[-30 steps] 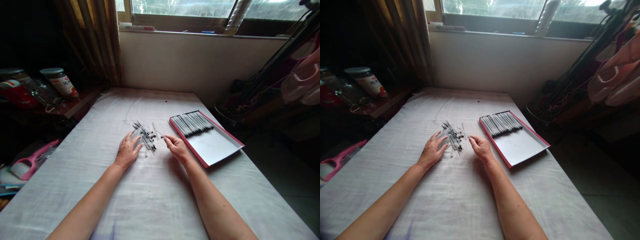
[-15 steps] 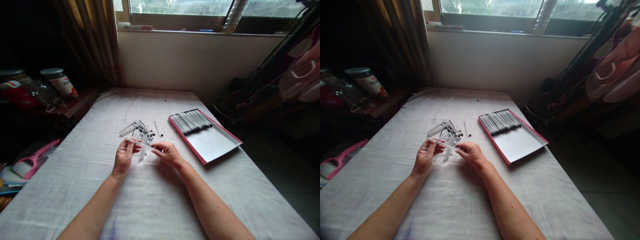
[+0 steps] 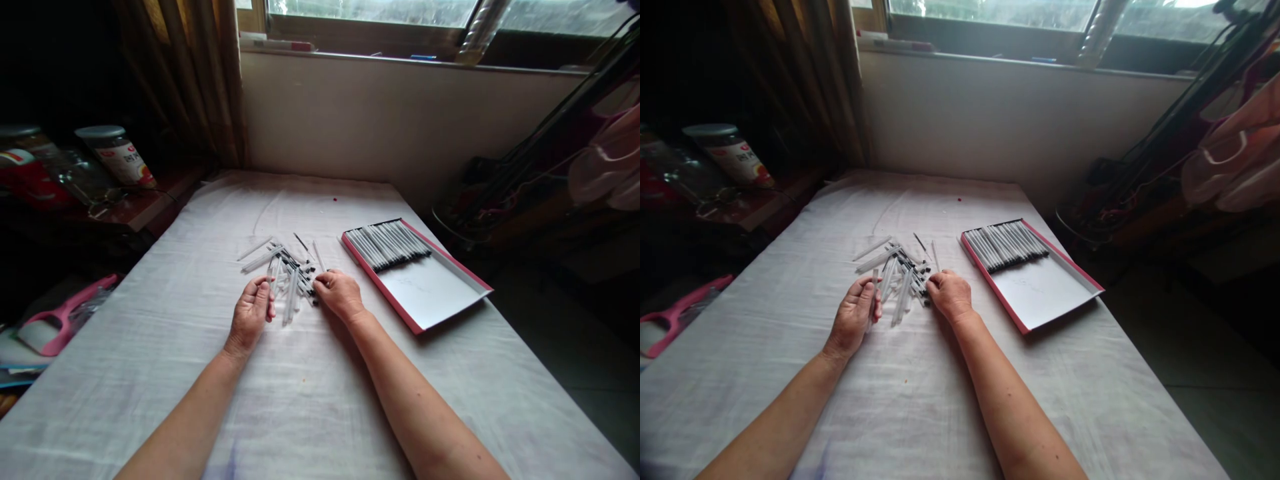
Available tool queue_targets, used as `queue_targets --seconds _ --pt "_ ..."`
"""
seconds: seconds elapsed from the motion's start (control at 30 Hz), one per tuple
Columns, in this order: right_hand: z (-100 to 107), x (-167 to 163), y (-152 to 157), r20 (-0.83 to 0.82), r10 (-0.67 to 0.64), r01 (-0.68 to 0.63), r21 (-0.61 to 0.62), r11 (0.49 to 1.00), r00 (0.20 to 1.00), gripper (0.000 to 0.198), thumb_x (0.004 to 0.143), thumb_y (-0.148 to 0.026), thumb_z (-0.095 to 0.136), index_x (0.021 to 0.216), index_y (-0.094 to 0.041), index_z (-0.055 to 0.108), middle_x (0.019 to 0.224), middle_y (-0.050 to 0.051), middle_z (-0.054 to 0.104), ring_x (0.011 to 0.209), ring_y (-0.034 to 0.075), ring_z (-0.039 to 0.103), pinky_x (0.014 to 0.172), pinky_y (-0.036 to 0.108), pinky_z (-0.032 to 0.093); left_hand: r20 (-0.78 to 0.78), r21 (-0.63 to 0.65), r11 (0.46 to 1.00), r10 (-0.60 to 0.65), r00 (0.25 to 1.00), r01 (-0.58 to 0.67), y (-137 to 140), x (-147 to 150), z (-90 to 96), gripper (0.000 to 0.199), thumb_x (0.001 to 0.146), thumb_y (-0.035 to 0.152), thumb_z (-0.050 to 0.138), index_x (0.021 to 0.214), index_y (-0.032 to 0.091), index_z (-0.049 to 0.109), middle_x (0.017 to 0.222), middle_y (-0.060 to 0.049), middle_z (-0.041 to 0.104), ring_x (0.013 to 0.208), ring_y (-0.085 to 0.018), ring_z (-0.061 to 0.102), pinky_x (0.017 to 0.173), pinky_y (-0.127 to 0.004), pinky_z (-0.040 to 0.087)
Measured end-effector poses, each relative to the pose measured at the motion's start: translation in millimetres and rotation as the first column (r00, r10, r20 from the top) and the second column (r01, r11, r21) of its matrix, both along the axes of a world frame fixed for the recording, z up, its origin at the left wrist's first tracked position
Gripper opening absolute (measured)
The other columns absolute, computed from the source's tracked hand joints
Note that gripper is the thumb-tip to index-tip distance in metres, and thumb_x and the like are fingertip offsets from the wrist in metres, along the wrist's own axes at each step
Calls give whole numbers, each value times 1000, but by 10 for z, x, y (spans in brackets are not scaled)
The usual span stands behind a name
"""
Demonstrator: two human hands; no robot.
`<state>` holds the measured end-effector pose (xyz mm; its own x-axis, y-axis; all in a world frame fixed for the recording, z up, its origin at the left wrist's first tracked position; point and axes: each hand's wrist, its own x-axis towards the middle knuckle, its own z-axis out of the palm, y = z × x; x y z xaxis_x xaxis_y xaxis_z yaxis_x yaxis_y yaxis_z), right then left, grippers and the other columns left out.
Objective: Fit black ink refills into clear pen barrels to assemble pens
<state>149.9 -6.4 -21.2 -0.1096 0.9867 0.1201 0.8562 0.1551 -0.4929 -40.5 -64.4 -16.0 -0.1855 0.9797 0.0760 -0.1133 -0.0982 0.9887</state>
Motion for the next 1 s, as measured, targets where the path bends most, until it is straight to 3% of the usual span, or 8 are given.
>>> queue_targets --seconds 0.1,0.2,0.33,0.4,0.53,0.6,0.73,1.0 --pt "-49 71 1 -97 -58 62 42 997 994 18 83 -32 60 86 -27 77 91 3 73 75 17 65 66 27 45 -27 -19 1000 -13 1000 13 8 -25 -52 45 79 57 63 103 19 60 66 6 54 42 -5 47 36 -15 34" --pt "-109 204 -15 -248 -111 139 98 985 962 20 82 -33 60 88 -25 77 89 3 74 68 16 64 68 28 47 -138 8 1000 -5 990 6 28 -60 -110 44 80 53 63 105 16 64 70 3 59 45 -6 49 43 -18 43" --pt "-155 320 -27 -528 -131 237 138 962 839 25 78 -37 61 87 -20 76 86 6 73 65 16 64 66 29 50 -403 109 994 27 915 19 43 -91 -149 34 84 41 60 106 16 68 92 -5 67 64 -11 61 59 -23 52" --pt "-143 330 -18 -703 -164 313 87 946 692 28 76 -40 62 87 -17 74 83 7 73 64 17 65 58 28 51 -508 156 987 46 860 39 37 -99 -151 31 87 36 57 109 18 68 97 -6 68 75 -15 65 69 -26 54" --pt "-40 306 3 -941 -201 373 -89 923 272 27 73 -41 65 85 -17 66 83 6 74 59 14 67 41 19 44 -647 205 976 76 759 77 7 -119 -144 32 91 34 52 117 22 66 104 -7 71 91 -19 67 83 -31 54" --pt "32 288 -5 -972 -175 347 -112 931 155 26 73 -40 66 84 -17 62 80 4 74 55 12 66 39 17 43 -708 217 971 86 701 100 -7 -128 -139 32 92 34 52 118 24 66 106 -6 72 93 -20 68 86 -32 53" --pt "162 235 -62 -986 -107 302 -64 951 129 24 77 -40 64 86 -18 59 77 3 73 52 10 66 39 15 44 -776 237 962 104 622 136 -21 -126 -130 31 93 34 51 118 26 66 101 -5 73 90 -18 68 84 -29 53" --pt "250 144 -136 -987 -96 261 -60 964 126 22 78 -38 63 86 -18 58 78 3 73 55 12 68 42 16 47 -819 239 957 105 565 168 -46 -103 -112 31 94 33 50 120 26 66 97 -4 72 84 -16 67 83 -27 52"
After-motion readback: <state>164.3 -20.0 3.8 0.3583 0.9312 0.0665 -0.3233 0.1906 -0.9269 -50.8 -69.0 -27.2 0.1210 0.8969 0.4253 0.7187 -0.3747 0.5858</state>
